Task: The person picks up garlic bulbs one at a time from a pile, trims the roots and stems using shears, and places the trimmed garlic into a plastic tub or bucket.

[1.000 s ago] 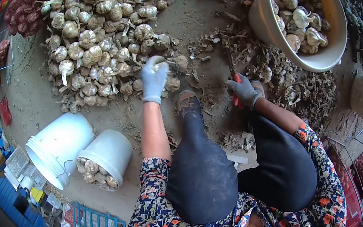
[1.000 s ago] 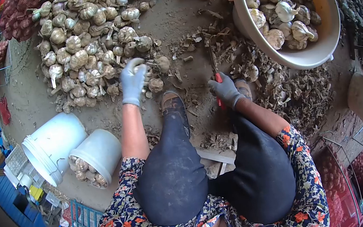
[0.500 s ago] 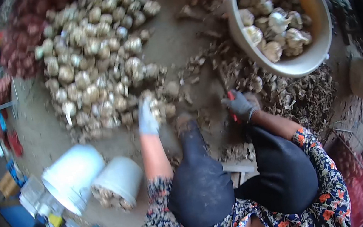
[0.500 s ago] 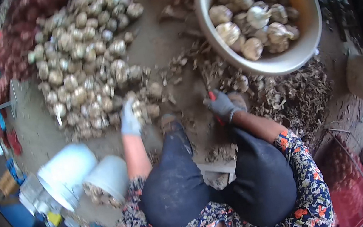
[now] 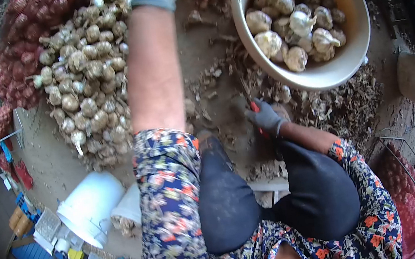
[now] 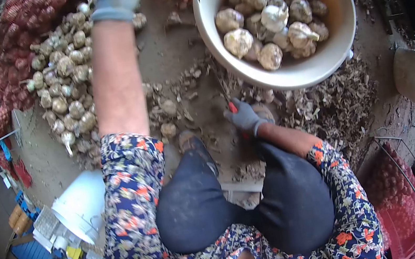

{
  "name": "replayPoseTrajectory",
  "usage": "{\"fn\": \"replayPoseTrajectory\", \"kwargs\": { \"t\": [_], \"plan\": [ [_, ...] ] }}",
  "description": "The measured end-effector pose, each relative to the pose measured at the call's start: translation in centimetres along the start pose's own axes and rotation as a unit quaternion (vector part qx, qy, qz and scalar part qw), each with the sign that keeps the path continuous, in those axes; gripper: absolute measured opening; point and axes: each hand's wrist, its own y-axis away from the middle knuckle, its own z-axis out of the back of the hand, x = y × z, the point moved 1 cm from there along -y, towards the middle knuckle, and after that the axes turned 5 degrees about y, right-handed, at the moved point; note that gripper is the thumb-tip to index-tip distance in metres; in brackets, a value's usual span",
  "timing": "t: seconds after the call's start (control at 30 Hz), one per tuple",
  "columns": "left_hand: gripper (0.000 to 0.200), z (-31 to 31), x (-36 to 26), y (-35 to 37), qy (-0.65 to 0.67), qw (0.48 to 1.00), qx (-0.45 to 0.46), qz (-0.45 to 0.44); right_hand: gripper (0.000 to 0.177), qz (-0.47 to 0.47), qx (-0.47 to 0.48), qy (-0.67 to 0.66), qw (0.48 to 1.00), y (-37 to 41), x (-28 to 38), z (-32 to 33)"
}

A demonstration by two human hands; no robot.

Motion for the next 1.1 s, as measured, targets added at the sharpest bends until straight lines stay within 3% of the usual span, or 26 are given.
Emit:
{"fn": "replayPoseTrajectory", "kwargs": {
  "t": [0.03, 0.1, 0.17, 0.2, 0.27, 0.3, 0.37, 0.4, 0.43, 0.5, 0.57, 0.63, 0.7, 0.73, 0.77, 0.83, 0.87, 0.9, 0.93, 0.97, 1.0, 1.03, 1.1],
  "plan": [
    [0.085, 1.8, -1.1, 2.7, -0.152, 0.981, -0.079, -0.089, 0.058, 0.016, -0.006, -0.003, 1.0, -0.5, -0.4, -0.4],
    [0.031, 9.8, -0.8, 6.8, -0.267, 0.925, -0.042, -0.266, 0.053, 0.03, 0.024, 0.019, 0.999, -1.1, 0.7, -0.8],
    [0.013, 17.5, 0.2, 14.7, -0.332, 0.903, -0.22, -0.165, 0.048, 0.041, 0.056, 0.049, 0.996, -2.2, 1.7, -0.9],
    [0.01, 24.2, 2.4, 18.4, -0.36, 0.877, -0.257, -0.186, 0.044, 0.084, 0.053, 0.1, 0.99, -2.9, 2.2, -1.4],
    [0.019, 33.0, 7.6, 26.9, -0.453, 0.822, -0.31, -0.152, 0.038, 0.141, 0.064, 0.139, 0.978, -4.7, 3.2, -2.3],
    [0.014, 31.2, 9.3, 30.2, -0.436, 0.839, -0.32, -0.057, 0.037, 0.156, 0.071, 0.134, 0.976, -5.9, 3.7, -2.4],
    [0.026, 30.2, 13.9, 33.2, -0.588, 0.744, -0.317, 0.019, 0.033, 0.122, 0.06, 0.105, 0.985, -7.9, 4.0, -1.9],
    [0.04, 30.3, 16.1, 33.3, -0.631, 0.717, -0.295, 0.015, 0.025, -0.006, 0.145, -0.005, 0.989, -8.0, 5.5, -0.7],
    [0.056, 30.7, 17.9, 33.1, -0.671, 0.69, -0.271, 0.012, 0.019, -0.055, 0.159, -0.168, 0.971, -9.3, 3.8, -1.1],
    [0.063, 27.1, 16.8, 31.1, -0.673, 0.691, -0.261, 0.023, 0.017, -0.011, 0.078, -0.202, 0.976, -9.8, 1.7, 0.1],
    [0.07, 25.8, 15.8, 28.8, -0.678, 0.692, -0.248, 0.032, 0.016, -0.035, 0.039, -0.256, 0.965, -7.8, 0.4, 1.8],
    [0.069, 26.8, 15.6, 26.5, -0.713, 0.669, -0.167, 0.128, 0.015, -0.056, 0.004, -0.312, 0.948, -5.8, -0.5, 3.2],
    [0.071, 29.6, 16.3, 24.8, -0.701, 0.7, -0.132, 0.019, 0.013, -0.147, 0.056, -0.254, 0.954, -3.1, -1.8, 4.1],
    [0.07, 28.9, 15.2, 24.1, -0.596, 0.793, -0.124, 0.006, 0.014, -0.129, 0.048, -0.367, 0.92, -1.2, -1.3, 3.0],
    [0.061, 27.8, 14.8, 24.6, -0.463, 0.874, -0.125, -0.077, 0.014, -0.132, 0.042, -0.368, 0.92, -0.4, -1.6, 2.8],
    [0.056, 25.5, 13.2, 25.6, -0.293, 0.945, -0.145, 0.013, 0.017, -0.185, 0.078, -0.279, 0.939, 1.4, -1.9, 1.9],
    [0.056, 25.2, 12.8, 25.8, -0.297, 0.944, -0.144, 0.012, 0.019, -0.177, 0.101, -0.069, 0.977, 3.2, 2.2, 2.7],
    [0.053, 24.9, 12.5, 25.9, -0.358, 0.928, -0.099, -0.03, 0.019, -0.176, 0.099, -0.074, 0.977, 4.3, 4.3, 2.4],
    [0.051, 24.5, 12.3, 26.0, -0.414, 0.906, -0.055, -0.07, 0.022, -0.003, 0.061, 0.085, 0.994, 5.0, 6.0, 2.2],
    [0.051, 23.6, 11.5, 26.1, -0.414, 0.906, -0.053, -0.07, 0.028, 0.17, 0.019, 0.242, 0.955, 5.5, 7.1, 1.9],
    [0.047, 22.3, 10.3, 26.2, -0.464, 0.884, -0.042, -0.045, 0.044, 0.242, -0.003, 0.301, 0.922, 5.5, 7.6, 1.4],
    [0.043, 21.3, 9.5, 26.2, -0.513, 0.858, -0.031, -0.018, 0.044, 0.24, -0.004, 0.3, 0.923, 5.6, 8.2, 1.2],
    [0.033, 19.7, 8.7, 26.3, -0.541, 0.84, -0.046, -0.022, 0.052, 0.295, -0.023, 0.435, 0.85, 6.1, 10.7, 1.2]
  ]
}}
